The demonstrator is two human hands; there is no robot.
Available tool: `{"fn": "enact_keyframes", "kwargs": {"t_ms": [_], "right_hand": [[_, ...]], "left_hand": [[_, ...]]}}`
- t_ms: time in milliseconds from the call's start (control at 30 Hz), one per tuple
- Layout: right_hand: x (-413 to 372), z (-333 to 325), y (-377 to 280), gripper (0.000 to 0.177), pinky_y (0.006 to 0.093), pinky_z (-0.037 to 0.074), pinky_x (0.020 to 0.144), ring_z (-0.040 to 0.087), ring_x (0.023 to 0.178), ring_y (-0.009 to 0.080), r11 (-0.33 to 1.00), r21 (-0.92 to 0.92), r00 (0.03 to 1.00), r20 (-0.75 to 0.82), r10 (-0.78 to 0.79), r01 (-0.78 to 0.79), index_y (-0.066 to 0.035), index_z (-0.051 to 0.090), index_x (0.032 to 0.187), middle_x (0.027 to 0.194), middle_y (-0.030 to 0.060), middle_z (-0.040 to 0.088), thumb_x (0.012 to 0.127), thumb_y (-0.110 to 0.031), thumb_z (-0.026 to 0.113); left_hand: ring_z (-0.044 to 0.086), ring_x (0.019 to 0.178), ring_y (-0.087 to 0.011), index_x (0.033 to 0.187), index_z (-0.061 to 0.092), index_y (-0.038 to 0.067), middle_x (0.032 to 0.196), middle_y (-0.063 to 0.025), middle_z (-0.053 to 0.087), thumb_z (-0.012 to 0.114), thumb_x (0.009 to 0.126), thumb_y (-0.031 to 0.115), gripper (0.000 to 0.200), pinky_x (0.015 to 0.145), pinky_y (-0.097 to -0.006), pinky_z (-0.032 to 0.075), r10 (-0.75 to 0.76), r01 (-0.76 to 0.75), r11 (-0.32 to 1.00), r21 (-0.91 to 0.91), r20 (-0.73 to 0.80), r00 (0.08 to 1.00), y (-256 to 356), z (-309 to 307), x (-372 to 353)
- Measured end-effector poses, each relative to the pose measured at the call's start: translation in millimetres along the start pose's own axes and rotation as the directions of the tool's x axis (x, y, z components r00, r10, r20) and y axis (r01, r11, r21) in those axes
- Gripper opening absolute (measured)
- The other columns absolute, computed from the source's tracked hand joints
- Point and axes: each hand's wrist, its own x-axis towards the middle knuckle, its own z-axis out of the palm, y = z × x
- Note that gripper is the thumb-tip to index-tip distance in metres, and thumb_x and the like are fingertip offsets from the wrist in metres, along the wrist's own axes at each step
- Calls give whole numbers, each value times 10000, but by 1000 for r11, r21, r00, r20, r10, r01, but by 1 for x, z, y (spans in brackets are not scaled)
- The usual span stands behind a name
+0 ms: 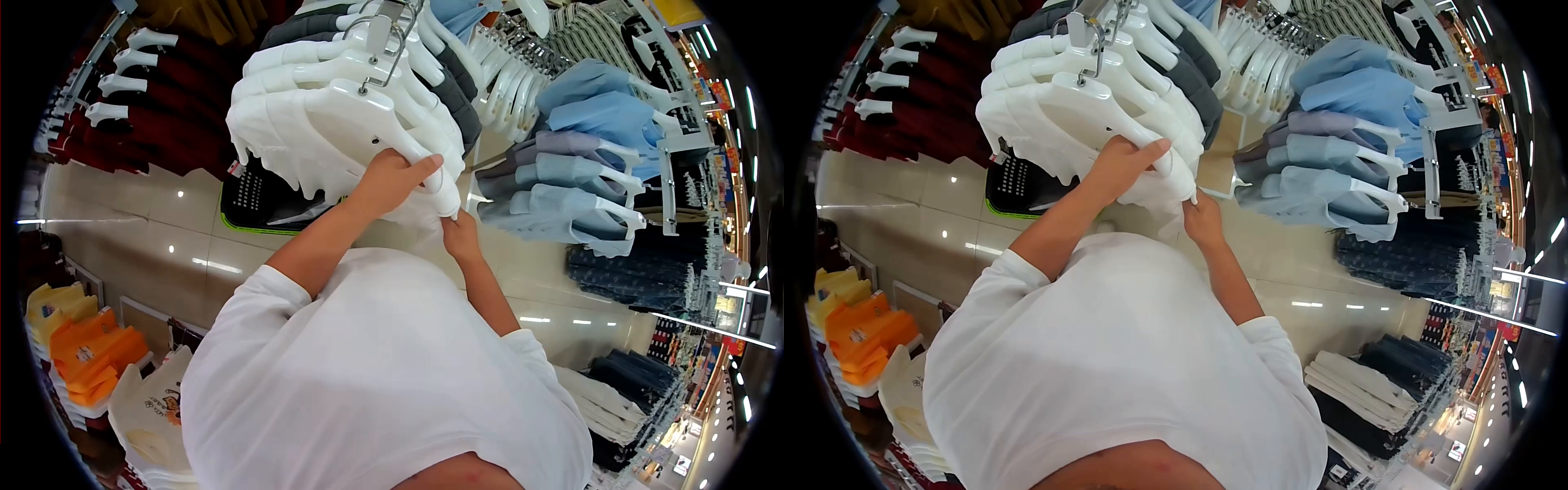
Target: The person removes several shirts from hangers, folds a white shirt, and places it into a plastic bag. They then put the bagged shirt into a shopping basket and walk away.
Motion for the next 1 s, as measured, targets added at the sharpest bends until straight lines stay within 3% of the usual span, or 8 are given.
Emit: {"fn": "enact_keyframes", "kwargs": {"t_ms": [267, 433, 633, 733, 833, 867, 933, 1000], "right_hand": [[11, -11, 22, 245, 421, 493, 810, 629, 947, 407, 993, -107, 999, 25, -38, 40, -73, 663, 1054, 974, 215, 669, 877, -173, 526], [10, -35, 59, 259, 431, 488, 793, 626, 915, 417, 989, -146, 999, -22, 29, -32, -50, 674, 1016, 961, 232, 666, 850, -147, 500], [-13, -49, 22, 217, 386, 491, 775, 660, 892, 338, 989, 120, 988, 117, -100, 86, -27, 671, 1016, 892, 206, 674, 847, -98, 556], [-11, -45, 7, 252, 374, 494, 824, 664, 898, 296, 915, -23, 915, 27, -403, 403, -19, 647, 1099, 942, 184, 685, 863, -57, 568], [11, -25, 24, 396, 357, 446, 971, 601, 1115, 262, 835, 242, 838, 125, -531, 493, -13, 541, 1284, 1177, 154, 635, 888, -3, 548], [19, -13, 32, 358, 366, 445, 954, 580, 1127, 280, 813, 237, 819, 101, -566, 532, -32, 580, 1232, 1173, 161, 615, 875, -21, 549], [5, -22, 5, 251, 334, 446, 918, 582, 1064, 242, 878, 11, 841, 278, -463, 479, -44, 647, 1092, 1162, 108, 618, 871, -25, 529], [-3, -15, -4, 251, 321, 456, 890, 597, 1025, 259, 898, 68, 856, 280, -435, 434, -45, 658, 1062, 1162, 108, 616, 841, -20, 542]], "left_hand": [[649, 757, -170, 951, 657, -78, 870, -121, 669, 647, 900, 315, 397, 687, -292, 542, -58, 51, 997, -53, -127, 990, 4, 8, -14], [640, 753, -171, 974, 654, -75, 886, -121, 665, 637, 907, 328, 409, 711, -294, 539, -76, 72, 992, -102, -37, 996, 21, 33, -26], [628, 907, -169, 1061, 636, -20, 960, -103, 661, 542, 955, 421, 463, 842, -329, 489, -58, 57, 982, -183, -4, 998, 23, 52, -30], [625, 928, -177, 1091, 625, -9, 986, -107, 660, 530, 957, 457, 494, 867, -332, 479, -17, 30, 967, -251, 54, 998, 31, 64, -41], [628, 923, -187, 1095, 616, -5, 1003, -112, 659, 521, 958, 475, 508, 862, -333, 482, 36, -12, 964, -265, 86, 996, 38, 74, -46], [629, 920, -191, 1092, 614, -4, 1007, -113, 658, 517, 959, 479, 510, 859, -334, 484, 56, -28, 964, -264, 96, 994, 38, 76, -45], [632, 893, -188, 1094, 606, -4, 1032, -118, 652, 516, 957, 491, 521, 837, -322, 496, 34, -23, 973, -231, 47, 998, 35, 79, -41], [627, 879, -177, 1108, 602, -6, 1062, -111, 641, 518, 958, 490, 525, 841, -316, 495, 0, -3, 963, -269, -11, 1000, 40, 86, -44]]}}
